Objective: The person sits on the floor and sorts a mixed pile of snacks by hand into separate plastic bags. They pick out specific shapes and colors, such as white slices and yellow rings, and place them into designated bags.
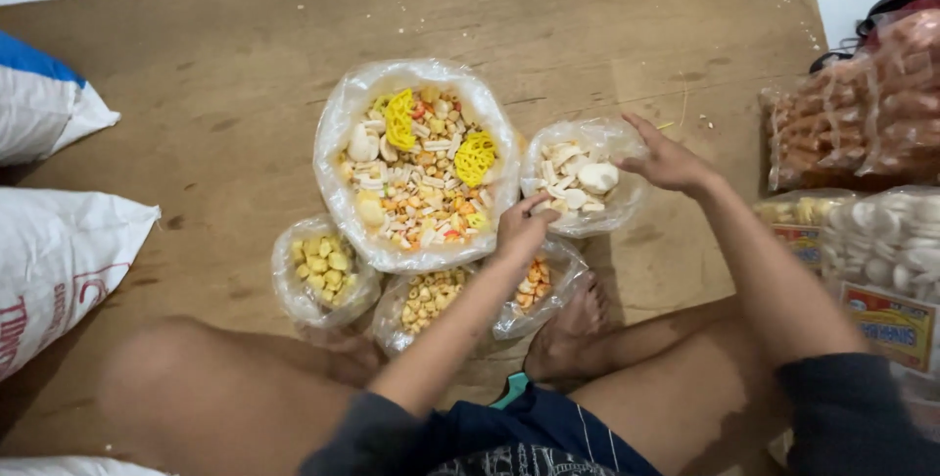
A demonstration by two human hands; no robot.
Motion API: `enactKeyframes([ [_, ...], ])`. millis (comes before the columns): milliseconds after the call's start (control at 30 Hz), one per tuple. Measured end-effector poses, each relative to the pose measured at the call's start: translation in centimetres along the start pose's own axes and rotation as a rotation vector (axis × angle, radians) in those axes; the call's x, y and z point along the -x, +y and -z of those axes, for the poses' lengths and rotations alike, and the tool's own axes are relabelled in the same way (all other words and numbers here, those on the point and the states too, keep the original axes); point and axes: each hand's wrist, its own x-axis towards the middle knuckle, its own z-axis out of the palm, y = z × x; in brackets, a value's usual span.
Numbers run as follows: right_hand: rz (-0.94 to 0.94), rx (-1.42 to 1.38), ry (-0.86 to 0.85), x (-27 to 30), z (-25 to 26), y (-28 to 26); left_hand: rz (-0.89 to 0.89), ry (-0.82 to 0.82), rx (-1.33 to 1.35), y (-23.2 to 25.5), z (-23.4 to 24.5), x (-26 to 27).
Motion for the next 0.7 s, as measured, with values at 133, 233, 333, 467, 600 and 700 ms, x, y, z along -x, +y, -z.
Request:
enactKeyframes([
  [133, -0.154, -0.047, 0.155, -4.9, -1.5, 7.7, 0.154, 0.1, 0.014, 1.6, -3.1, 1.0],
  [233, -0.179, -0.053, 0.186, -5.8, -0.9, 8.5, 0.186, 0.165, 0.058, -2.3, -5.3, -3.3],
  [333, -0.139, 0.107, 0.158, -5.9, 1.4, 8.7, 0.134, 0.222, 0.181, -2.2, -5.7, -3.9],
  [467, -0.148, 0.014, 0.077, -5.2, 1.7, 7.4, -0.014, 0.292, 0.117, 0.2, -5.4, -0.5],
  [600, -0.129, 0.189, 0.006, -5.1, 1.5, 5.1, -0.104, 0.268, 0.07, 1.6, -4.4, 1.7],
  [700, -0.117, 0.25, -0.058, -3.4, 1.3, 1.0, -0.063, 0.179, 0.128, 3.5, -3.6, 3.4],
])
